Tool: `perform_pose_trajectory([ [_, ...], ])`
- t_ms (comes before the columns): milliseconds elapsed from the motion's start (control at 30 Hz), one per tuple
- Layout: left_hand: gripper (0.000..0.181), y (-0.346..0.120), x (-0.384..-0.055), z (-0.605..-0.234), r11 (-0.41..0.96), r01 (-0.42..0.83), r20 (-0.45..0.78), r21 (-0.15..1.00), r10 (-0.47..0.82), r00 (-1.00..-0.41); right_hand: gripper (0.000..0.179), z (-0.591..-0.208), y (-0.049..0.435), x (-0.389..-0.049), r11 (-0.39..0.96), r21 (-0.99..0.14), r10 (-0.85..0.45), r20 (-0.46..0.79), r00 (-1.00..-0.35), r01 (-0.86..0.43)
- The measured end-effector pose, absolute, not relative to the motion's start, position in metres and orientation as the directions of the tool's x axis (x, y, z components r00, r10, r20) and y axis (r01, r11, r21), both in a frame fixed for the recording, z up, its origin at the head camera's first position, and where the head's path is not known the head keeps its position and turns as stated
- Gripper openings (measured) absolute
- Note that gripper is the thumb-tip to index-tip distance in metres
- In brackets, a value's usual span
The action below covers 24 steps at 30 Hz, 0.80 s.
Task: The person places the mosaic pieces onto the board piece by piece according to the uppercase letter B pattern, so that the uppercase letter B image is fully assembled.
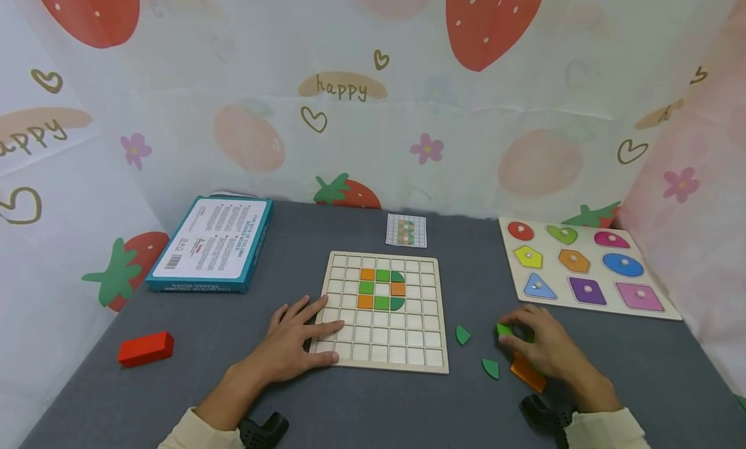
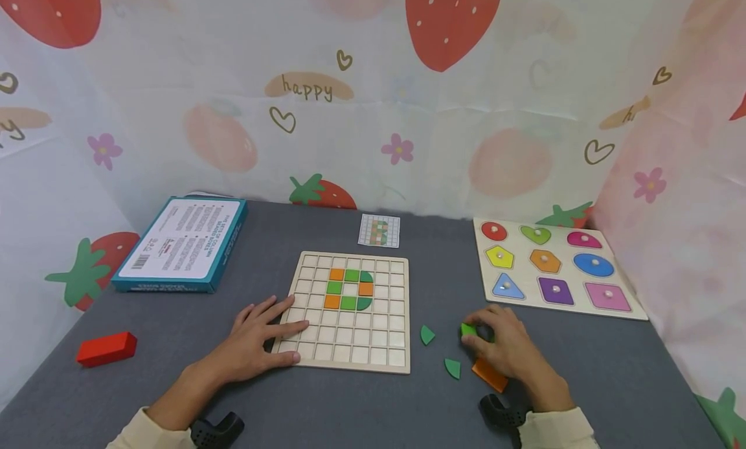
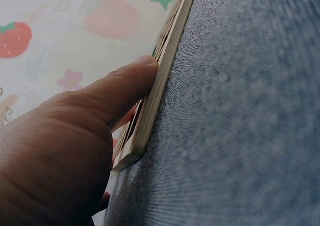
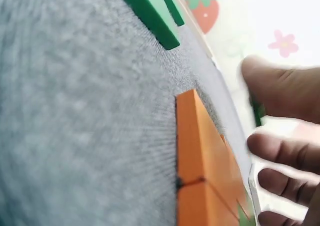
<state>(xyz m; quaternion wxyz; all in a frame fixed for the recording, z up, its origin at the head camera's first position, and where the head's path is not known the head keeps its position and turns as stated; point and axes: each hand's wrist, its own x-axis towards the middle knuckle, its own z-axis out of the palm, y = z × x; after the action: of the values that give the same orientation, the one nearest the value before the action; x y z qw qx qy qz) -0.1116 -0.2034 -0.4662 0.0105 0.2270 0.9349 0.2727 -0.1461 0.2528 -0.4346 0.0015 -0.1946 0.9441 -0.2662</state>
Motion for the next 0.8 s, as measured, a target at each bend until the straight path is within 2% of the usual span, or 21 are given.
perform_pose_trajectory([
  [300, 0.059, -0.203, -0.111, -0.465, 0.746, 0.424, 0.107, 0.514, 0.435, -0.894, 0.022, -0.425, 0.244, -0.145, 0.725, -0.465, -0.390, 0.332, -0.859, -0.509],
  [800, 0.060, -0.203, -0.112, -0.466, 0.736, 0.423, 0.101, 0.530, 0.440, -0.892, 0.030, -0.389, 0.210, -0.139, 0.600, -0.441, -0.438, 0.516, -0.736, -0.667],
])
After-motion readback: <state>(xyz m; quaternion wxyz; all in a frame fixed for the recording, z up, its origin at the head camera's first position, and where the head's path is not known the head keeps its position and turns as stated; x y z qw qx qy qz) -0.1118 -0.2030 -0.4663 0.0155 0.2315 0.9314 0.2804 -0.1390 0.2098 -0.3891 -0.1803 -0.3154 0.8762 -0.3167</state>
